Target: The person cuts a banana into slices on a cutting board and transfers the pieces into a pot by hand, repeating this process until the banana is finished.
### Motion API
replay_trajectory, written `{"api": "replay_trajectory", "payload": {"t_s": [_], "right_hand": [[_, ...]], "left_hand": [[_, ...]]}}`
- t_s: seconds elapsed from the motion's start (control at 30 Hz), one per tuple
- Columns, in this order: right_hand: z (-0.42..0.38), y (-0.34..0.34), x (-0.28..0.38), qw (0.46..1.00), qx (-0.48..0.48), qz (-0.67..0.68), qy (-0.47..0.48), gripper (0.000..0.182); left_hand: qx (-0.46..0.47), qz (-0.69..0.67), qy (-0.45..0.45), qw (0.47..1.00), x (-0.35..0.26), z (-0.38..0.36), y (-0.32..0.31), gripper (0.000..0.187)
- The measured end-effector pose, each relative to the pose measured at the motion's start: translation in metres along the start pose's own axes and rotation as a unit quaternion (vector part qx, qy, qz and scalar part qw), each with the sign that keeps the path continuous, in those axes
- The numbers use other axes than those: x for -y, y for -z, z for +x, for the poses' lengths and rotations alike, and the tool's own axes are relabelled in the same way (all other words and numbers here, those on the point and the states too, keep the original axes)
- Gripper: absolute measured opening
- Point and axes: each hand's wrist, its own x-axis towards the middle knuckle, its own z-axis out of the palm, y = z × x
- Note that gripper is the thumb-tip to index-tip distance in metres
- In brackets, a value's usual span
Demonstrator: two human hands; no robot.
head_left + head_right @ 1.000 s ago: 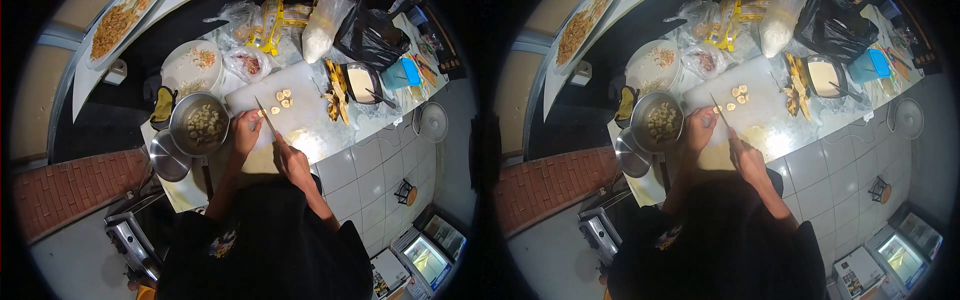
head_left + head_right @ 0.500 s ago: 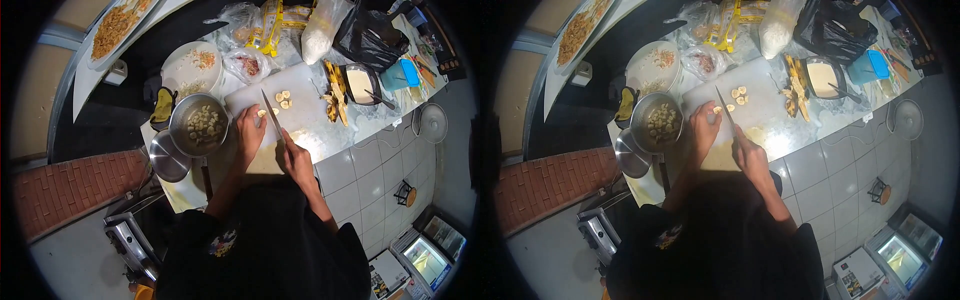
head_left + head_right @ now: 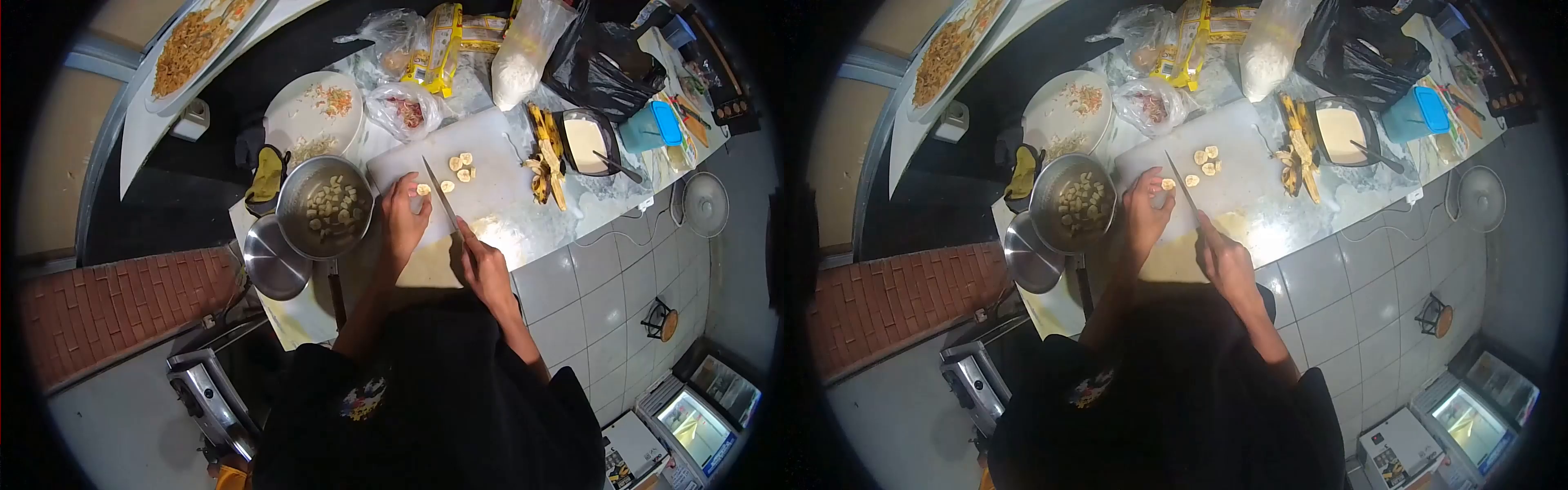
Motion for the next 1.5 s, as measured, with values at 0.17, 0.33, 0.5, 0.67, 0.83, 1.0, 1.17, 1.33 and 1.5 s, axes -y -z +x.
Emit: {"api": "replay_trajectory", "payload": {"t_s": [0.17, 0.33, 0.5, 0.67, 0.83, 1.0, 1.17, 1.33, 1.5], "right_hand": [[0.001, 0.003, 0.003, 1.0, 0.026, 0.001, 0.006, 0.062], [0.0, 0.0, 0.002, 0.999, 0.03, -0.013, 0.011, 0.061], [0.001, -0.001, 0.003, 0.998, 0.047, -0.032, 0.008, 0.061], [0.001, -0.003, 0.0, 0.999, 0.031, -0.019, 0.035, 0.061], [0.002, -0.003, 0.004, 0.996, 0.057, -0.068, 0.026, 0.069], [0.004, -0.002, 0.009, 0.992, 0.059, -0.107, 0.041, 0.078], [-0.002, 0.002, 0.014, 0.995, 0.061, -0.074, 0.031, 0.069], [-0.001, 0.007, 0.008, 0.999, 0.034, -0.032, 0.026, 0.068], [0.002, 0.0, -0.004, 1.0, 0.001, 0.011, 0.007, 0.063]], "left_hand": [[0.039, -0.034, -0.05, 0.997, 0.005, 0.002, 0.004, 0.056], [0.037, -0.062, -0.039, 0.997, 0.002, 0.001, 0.008, 0.057], [0.032, -0.057, -0.033, 0.997, 0.003, -0.001, 0.008, 0.058], [0.037, -0.055, -0.035, 0.997, 0.005, 0.0, 0.006, 0.058], [0.034, -0.044, -0.041, 0.998, 0.003, 0.001, 0.009, 0.056], [0.038, -0.043, -0.031, 0.998, 0.003, -0.001, 0.008, 0.057], [0.045, -0.053, -0.029, 0.997, 0.005, 0.0, 0.009, 0.058], [0.026, -0.051, -0.039, 0.998, 0.003, -0.002, 0.006, 0.06], [0.029, -0.063, -0.055, 0.996, 0.006, -0.001, 0.007, 0.063]]}}
